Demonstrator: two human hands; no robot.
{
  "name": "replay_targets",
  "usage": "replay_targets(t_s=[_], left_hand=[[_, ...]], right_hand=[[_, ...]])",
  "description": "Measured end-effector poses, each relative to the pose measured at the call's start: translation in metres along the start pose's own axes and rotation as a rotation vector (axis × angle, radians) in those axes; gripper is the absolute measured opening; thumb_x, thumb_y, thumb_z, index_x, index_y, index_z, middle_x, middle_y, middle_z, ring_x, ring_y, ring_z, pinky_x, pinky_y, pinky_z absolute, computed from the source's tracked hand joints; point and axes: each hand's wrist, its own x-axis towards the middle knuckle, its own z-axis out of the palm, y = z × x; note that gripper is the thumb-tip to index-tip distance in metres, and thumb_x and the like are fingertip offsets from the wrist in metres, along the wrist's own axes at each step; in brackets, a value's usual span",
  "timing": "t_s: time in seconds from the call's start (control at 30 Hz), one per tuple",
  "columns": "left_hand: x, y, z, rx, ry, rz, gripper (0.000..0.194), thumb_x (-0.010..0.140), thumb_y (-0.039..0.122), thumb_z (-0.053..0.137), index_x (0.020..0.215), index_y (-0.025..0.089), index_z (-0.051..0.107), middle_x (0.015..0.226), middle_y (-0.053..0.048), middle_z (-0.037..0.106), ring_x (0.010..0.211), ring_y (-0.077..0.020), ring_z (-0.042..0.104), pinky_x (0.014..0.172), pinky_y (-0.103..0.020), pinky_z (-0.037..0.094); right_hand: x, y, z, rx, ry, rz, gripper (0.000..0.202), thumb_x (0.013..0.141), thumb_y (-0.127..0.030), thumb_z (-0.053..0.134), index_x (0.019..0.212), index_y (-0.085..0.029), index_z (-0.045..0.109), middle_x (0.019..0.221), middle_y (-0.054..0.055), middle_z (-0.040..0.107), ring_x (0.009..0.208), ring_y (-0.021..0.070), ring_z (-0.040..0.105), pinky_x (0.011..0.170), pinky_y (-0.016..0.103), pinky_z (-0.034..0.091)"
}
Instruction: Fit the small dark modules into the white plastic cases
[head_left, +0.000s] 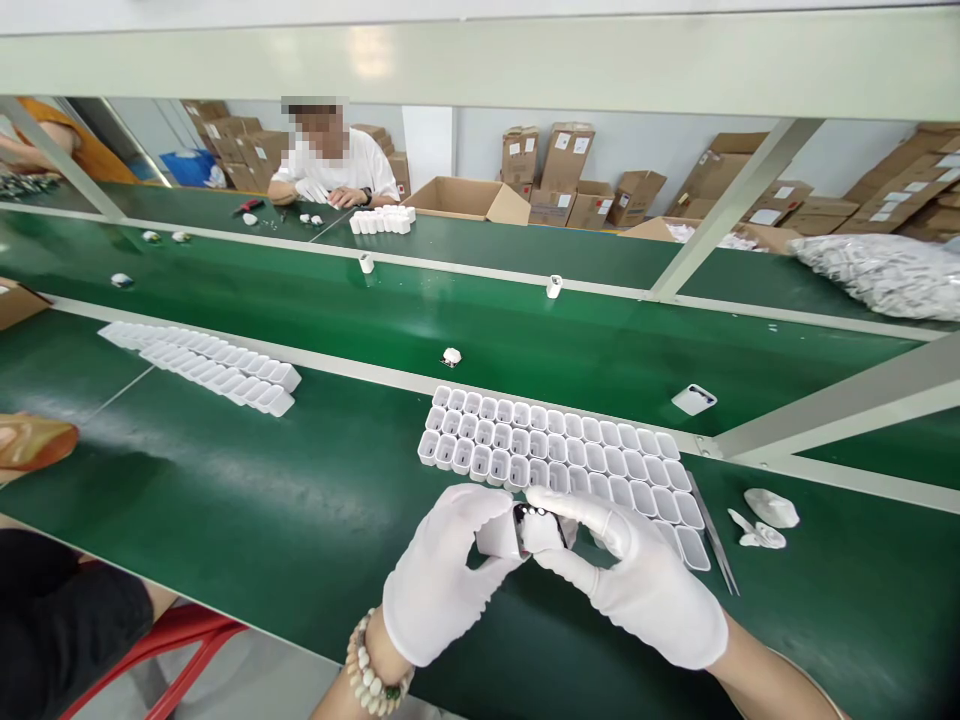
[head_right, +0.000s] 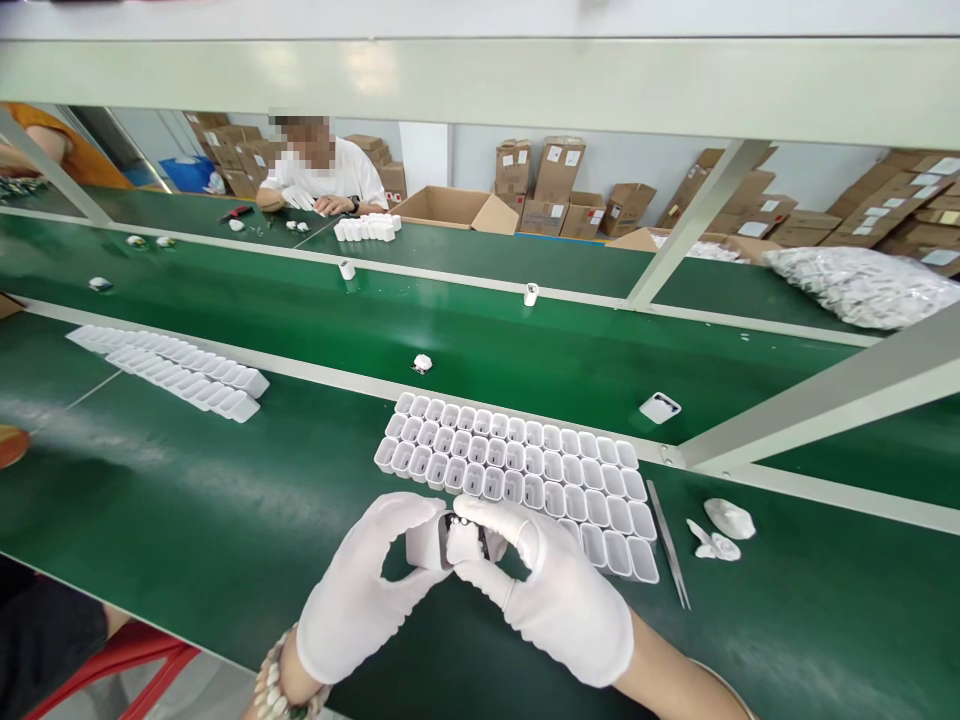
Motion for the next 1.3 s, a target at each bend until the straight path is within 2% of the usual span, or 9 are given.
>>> replay_targets(t_s=[0.3,0.47,0.63,0.77,0.87,0.93,1.07,1.17,1.3], left_hand=[[-0.002,-0.001,0.001,-0.025,0.000,-0.042,0.046,0.076,0.005,0.067,0.115,0.027,0.055,0.107,-0.003,0.064,0.103,-0.0212,0.063,0.090,-0.037,0.055],[-0.002,-0.003,0.005,-0.068,0.029,-0.032,0.043,0.077,0.006,0.066,0.113,0.027,0.054,0.110,-0.003,0.064,0.103,-0.0211,0.063,0.089,-0.038,0.055],[-0.003,-0.005,0.009,-0.120,0.079,0.003,0.041,0.077,0.006,0.067,0.110,0.026,0.053,0.108,-0.003,0.065,0.102,-0.0209,0.064,0.087,-0.037,0.056],[-0.005,-0.007,0.012,-0.135,0.128,0.019,0.042,0.074,0.003,0.067,0.108,0.025,0.054,0.106,-0.004,0.066,0.098,-0.0208,0.065,0.085,-0.037,0.057],[-0.006,-0.006,0.016,-0.105,0.191,0.056,0.041,0.076,0.005,0.068,0.109,0.025,0.054,0.108,-0.005,0.066,0.099,-0.0217,0.065,0.085,-0.038,0.057],[-0.006,-0.004,0.018,-0.070,0.220,0.103,0.042,0.077,0.005,0.067,0.111,0.026,0.054,0.109,-0.006,0.066,0.101,-0.0223,0.065,0.085,-0.039,0.057],[-0.007,-0.003,0.023,-0.037,0.242,0.148,0.044,0.080,0.004,0.063,0.116,0.027,0.053,0.107,-0.005,0.067,0.098,-0.0214,0.066,0.084,-0.039,0.057],[-0.011,-0.006,0.026,-0.033,0.251,0.147,0.045,0.080,0.007,0.066,0.118,0.027,0.053,0.109,-0.006,0.067,0.099,-0.0213,0.065,0.082,-0.038,0.058],[-0.013,-0.010,0.029,-0.039,0.285,0.141,0.045,0.080,0.007,0.067,0.119,0.025,0.053,0.112,-0.007,0.066,0.102,-0.0211,0.064,0.084,-0.038,0.058]], right_hand=[[-0.002,0.004,0.001,0.075,-0.077,0.131,0.034,0.086,-0.034,0.063,0.120,-0.031,0.063,0.084,0.000,0.070,0.068,0.0166,0.064,0.065,0.031,0.059],[0.002,0.010,0.001,0.156,-0.132,0.068,0.039,0.088,-0.039,0.064,0.125,-0.033,0.060,0.087,0.000,0.071,0.074,0.0171,0.066,0.070,0.032,0.059],[0.006,0.017,0.002,0.043,-0.157,-0.047,0.041,0.089,-0.042,0.063,0.129,-0.035,0.059,0.084,-0.001,0.070,0.073,0.0164,0.064,0.070,0.031,0.057],[0.008,0.018,0.009,-0.041,-0.117,-0.195,0.047,0.097,-0.047,0.049,0.142,-0.034,0.047,0.074,-0.002,0.064,0.062,0.0142,0.058,0.060,0.028,0.054],[0.008,0.011,0.014,-0.021,-0.134,-0.187,0.060,0.096,-0.056,0.043,0.149,-0.030,0.035,0.081,0.000,0.067,0.068,0.0163,0.063,0.065,0.029,0.056],[0.005,0.005,0.018,-0.005,-0.122,-0.100,0.060,0.097,-0.054,0.043,0.150,-0.028,0.033,0.086,0.001,0.070,0.074,0.0174,0.066,0.070,0.030,0.058],[-0.002,0.001,0.023,0.003,-0.054,0.010,0.049,0.100,-0.038,0.041,0.148,-0.028,0.039,0.077,-0.002,0.068,0.073,0.0167,0.068,0.072,0.029,0.059],[-0.003,0.002,0.024,0.021,-0.032,-0.035,0.048,0.101,-0.033,0.038,0.149,-0.029,0.037,0.076,-0.002,0.068,0.077,0.0177,0.069,0.074,0.030,0.059],[-0.002,0.004,0.029,0.013,-0.028,-0.139,0.053,0.103,-0.034,0.032,0.155,-0.030,0.022,0.081,0.000,0.067,0.073,0.0183,0.066,0.074,0.033,0.059]])
